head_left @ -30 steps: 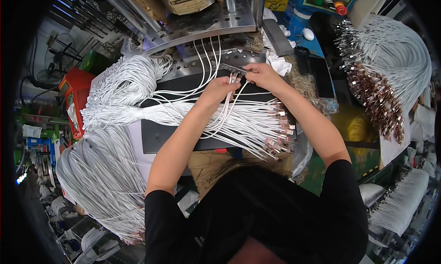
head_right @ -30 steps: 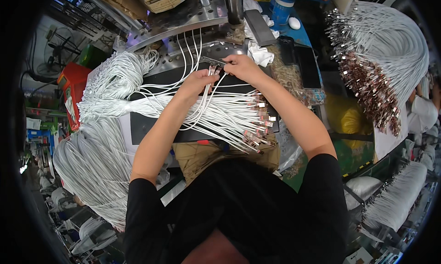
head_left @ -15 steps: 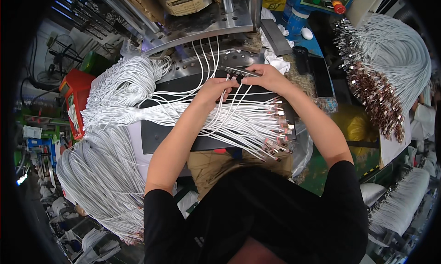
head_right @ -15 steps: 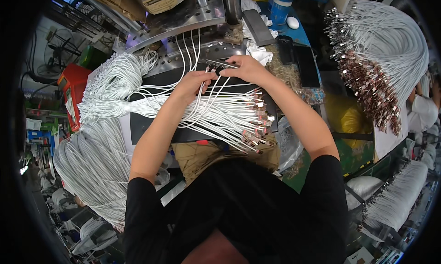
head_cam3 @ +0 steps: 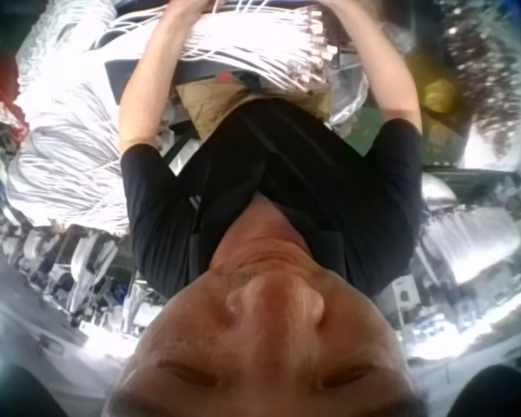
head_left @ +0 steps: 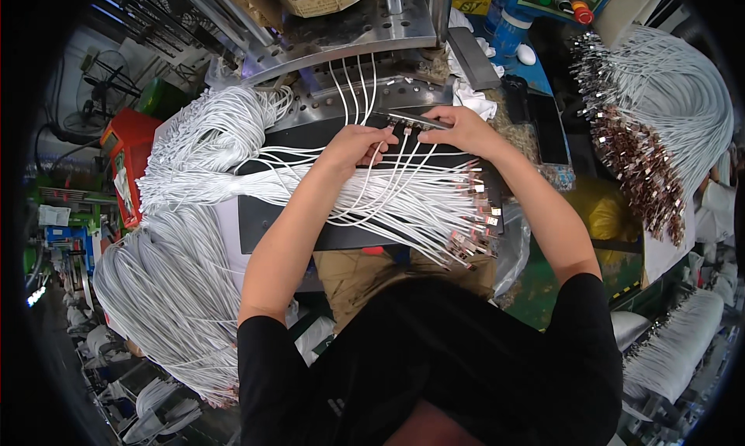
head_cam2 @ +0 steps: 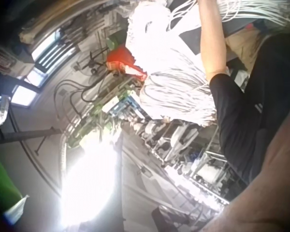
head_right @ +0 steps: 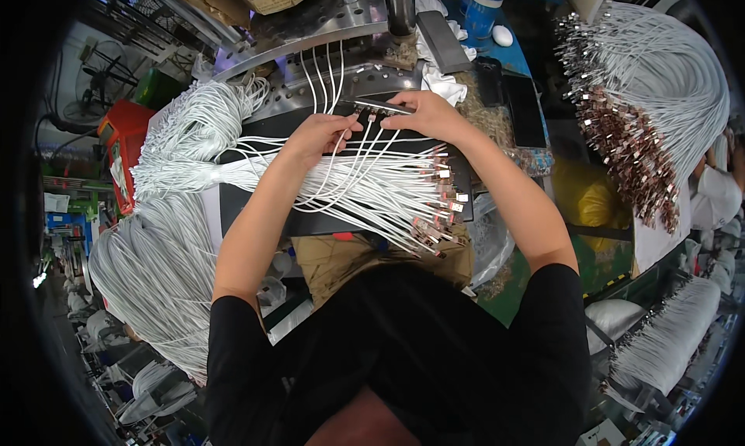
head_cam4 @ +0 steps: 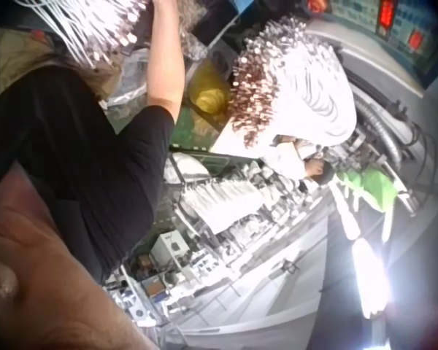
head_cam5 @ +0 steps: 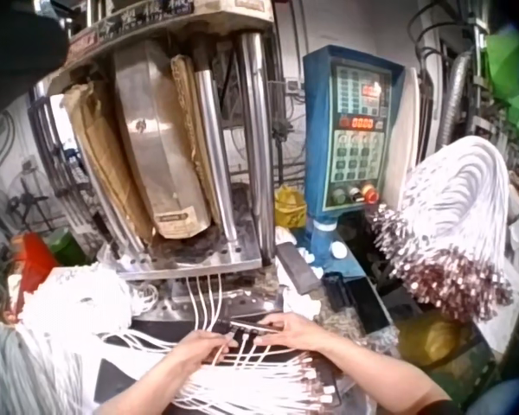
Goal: Arrange multiple white wires into a black connector template and use a pressing machine to secure them.
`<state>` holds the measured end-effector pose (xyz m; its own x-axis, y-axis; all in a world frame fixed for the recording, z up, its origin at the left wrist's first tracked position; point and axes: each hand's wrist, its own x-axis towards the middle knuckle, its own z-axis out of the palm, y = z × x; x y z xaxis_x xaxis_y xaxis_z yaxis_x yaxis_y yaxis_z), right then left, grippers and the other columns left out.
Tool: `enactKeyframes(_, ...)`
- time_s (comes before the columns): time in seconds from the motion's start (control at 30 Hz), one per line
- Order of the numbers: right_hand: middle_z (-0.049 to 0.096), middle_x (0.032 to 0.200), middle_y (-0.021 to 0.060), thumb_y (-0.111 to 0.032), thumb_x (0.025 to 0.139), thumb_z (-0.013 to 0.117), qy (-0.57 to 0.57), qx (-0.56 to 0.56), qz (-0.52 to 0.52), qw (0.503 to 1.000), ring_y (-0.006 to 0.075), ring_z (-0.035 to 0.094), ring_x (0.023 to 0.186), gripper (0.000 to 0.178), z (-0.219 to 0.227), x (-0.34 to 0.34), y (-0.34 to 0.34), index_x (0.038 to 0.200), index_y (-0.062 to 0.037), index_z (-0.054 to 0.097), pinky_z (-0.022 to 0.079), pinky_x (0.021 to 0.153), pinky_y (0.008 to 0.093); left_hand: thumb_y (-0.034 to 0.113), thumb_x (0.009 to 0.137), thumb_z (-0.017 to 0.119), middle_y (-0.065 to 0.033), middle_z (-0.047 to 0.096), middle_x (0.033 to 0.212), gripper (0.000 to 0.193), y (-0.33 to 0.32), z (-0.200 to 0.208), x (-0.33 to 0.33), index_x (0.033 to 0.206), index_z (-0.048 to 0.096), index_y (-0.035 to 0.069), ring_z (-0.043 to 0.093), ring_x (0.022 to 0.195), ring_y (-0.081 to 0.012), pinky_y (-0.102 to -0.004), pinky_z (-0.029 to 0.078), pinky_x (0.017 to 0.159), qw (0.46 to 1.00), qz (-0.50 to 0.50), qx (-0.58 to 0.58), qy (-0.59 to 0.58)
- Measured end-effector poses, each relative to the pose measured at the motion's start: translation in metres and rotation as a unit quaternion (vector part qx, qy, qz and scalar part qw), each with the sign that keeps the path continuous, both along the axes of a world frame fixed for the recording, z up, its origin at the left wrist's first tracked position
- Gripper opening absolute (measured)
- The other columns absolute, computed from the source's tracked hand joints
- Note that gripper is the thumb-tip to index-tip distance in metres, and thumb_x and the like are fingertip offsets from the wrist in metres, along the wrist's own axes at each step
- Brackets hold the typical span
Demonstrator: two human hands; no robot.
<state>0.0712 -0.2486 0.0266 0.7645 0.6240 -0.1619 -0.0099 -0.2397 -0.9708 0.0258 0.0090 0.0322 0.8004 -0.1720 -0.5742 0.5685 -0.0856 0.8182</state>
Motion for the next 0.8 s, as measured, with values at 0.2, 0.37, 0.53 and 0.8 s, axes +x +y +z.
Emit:
enactKeyframes(0.2, 0.072, 0.091, 0.0063, -0.023, 0.089, 0.075, -0.077, -0.15, 0.01, 0.986, 0.0155, 0.066, 0.079, 0.03, 0.021, -0.002, 0.007, 0.11, -0.0025, 0.069, 0.049, 0.073, 0.0286, 0.035, 0.096, 0.067, -0.0018, 0.062, 0.07, 0.031, -0.012, 0.017, -0.011, 0.091, 0.075, 0.005, 0.06, 0.062, -0.0155, -0.0292, 0.048, 0.059, 0.979, -0.077, 0.173, -0.069)
enactKeyframes(0.37, 0.069, 0.101, 0.0167, -0.026, 0.095, 0.063, -0.489, -0.166, -0.125, 0.847, 0.0367, 0.065, 0.089, 0.029, 0.004, 0.03, 0.027, 0.109, -0.0012, 0.067, 0.051, 0.08, 0.0402, 0.038, 0.095, 0.063, -0.0108, 0.068, 0.077, 0.034, -0.002, 0.029, 0.003, 0.084, 0.07, 0.006, 0.067, 0.072, -0.0335, -0.043, 0.054, 0.067, 0.668, -0.022, 0.564, -0.485)
enactKeyframes(0.53, 0.067, 0.103, 0.0181, -0.027, 0.093, 0.064, -0.593, -0.08, -0.21, 0.773, 0.0391, 0.062, 0.101, 0.03, -0.032, 0.155, 0.073, 0.112, -0.0043, 0.066, 0.048, 0.089, 0.0477, 0.037, 0.096, 0.06, -0.0153, 0.07, 0.081, 0.035, -0.001, -0.007, 0.073, 0.085, 0.067, 0.005, 0.068, 0.076, -0.0376, -0.0471, 0.055, 0.071, 0.615, -0.019, 0.559, -0.556)
enactKeyframes(0.8, 0.068, 0.094, 0.0131, -0.021, 0.092, 0.064, -0.466, -0.022, -0.211, 0.859, 0.0279, 0.064, 0.086, 0.02, 0.03, 0.145, 0.126, 0.1, -0.0024, 0.066, 0.053, 0.077, 0.0421, 0.024, 0.092, 0.061, -0.0098, 0.068, 0.085, 0.022, 0.036, 0.017, 0.059, 0.082, 0.068, 0.006, 0.068, 0.083, -0.0288, -0.0397, 0.057, 0.07, 0.633, -0.135, 0.629, -0.43)
